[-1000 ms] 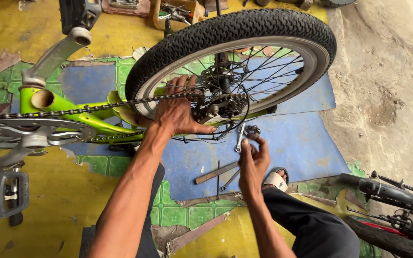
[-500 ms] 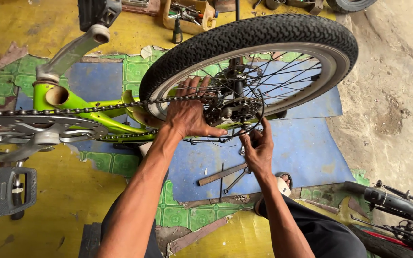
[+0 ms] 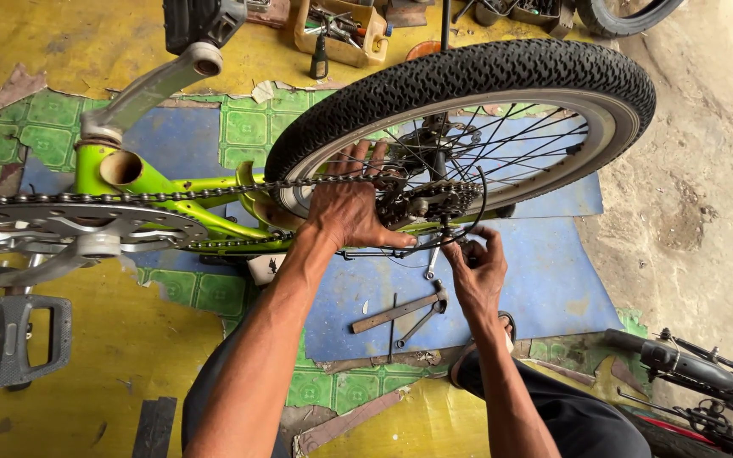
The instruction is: The person adjusts the rear derailleur and chain on a green bicycle using a wrench and hammer. They tighten bolts, align the chain, and tap components into place while the bike is upside down.
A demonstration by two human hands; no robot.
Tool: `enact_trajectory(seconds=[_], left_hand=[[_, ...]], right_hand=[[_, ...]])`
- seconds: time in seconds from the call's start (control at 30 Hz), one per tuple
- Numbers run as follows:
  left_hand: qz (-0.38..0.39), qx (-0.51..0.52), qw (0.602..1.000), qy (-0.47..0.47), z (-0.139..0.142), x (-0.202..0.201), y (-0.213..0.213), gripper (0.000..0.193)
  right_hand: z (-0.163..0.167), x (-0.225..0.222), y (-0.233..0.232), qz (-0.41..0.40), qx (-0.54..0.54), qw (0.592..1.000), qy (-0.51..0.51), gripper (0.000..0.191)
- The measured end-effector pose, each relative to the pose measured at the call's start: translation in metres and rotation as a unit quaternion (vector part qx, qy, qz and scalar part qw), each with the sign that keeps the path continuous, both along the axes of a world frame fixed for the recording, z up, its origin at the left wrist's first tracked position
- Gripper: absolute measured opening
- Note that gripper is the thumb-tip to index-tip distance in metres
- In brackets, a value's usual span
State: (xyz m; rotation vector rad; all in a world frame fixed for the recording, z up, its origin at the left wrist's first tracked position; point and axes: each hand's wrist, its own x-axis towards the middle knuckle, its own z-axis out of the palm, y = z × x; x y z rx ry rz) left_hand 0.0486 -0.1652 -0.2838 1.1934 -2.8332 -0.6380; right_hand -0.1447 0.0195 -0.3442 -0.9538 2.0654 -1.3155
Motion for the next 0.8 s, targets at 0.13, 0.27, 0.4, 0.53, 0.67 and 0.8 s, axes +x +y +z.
enact_trajectory(seconds=[0.13, 0.27, 0.4, 0.53, 0.67, 0.8], left_hand=[[-0.022, -0.022, 0.999, -0.009, 0.002, 0.001, 0.000, 0.151], [0.023, -0.003, 0.999, 0.031, 0.002, 0.000, 0.004, 0.165], [-0.001, -0.020, 1.000, -0.020, 0.000, 0.001, 0.005, 0.161], [0.008, -0.033, 0.999, 0.015, 0.000, 0.000, 0.004, 0.165], [0.015, -0.006, 0.999, -0.033, 0.002, -0.002, 0.003, 0.160], [0.022, -0.010, 1.000, 0.011, 0.004, -0.003, 0.002, 0.163]], right_hand=[[-0.038, -0.005, 0.024, -0.009, 0.053, 0.996, -0.065, 0.034], [-0.062, -0.007, 0.043, 0.027, 0.120, 0.975, -0.184, 0.028], [-0.035, 0.001, 0.050, 0.039, 0.070, 0.951, -0.300, 0.025], [0.015, 0.012, 0.038, 0.019, 0.022, 0.954, -0.299, 0.025], [0.038, 0.021, 0.016, -0.037, 0.005, 0.982, -0.184, 0.030], [0.035, 0.029, 0.001, -0.070, -0.083, 0.984, -0.142, 0.030]])
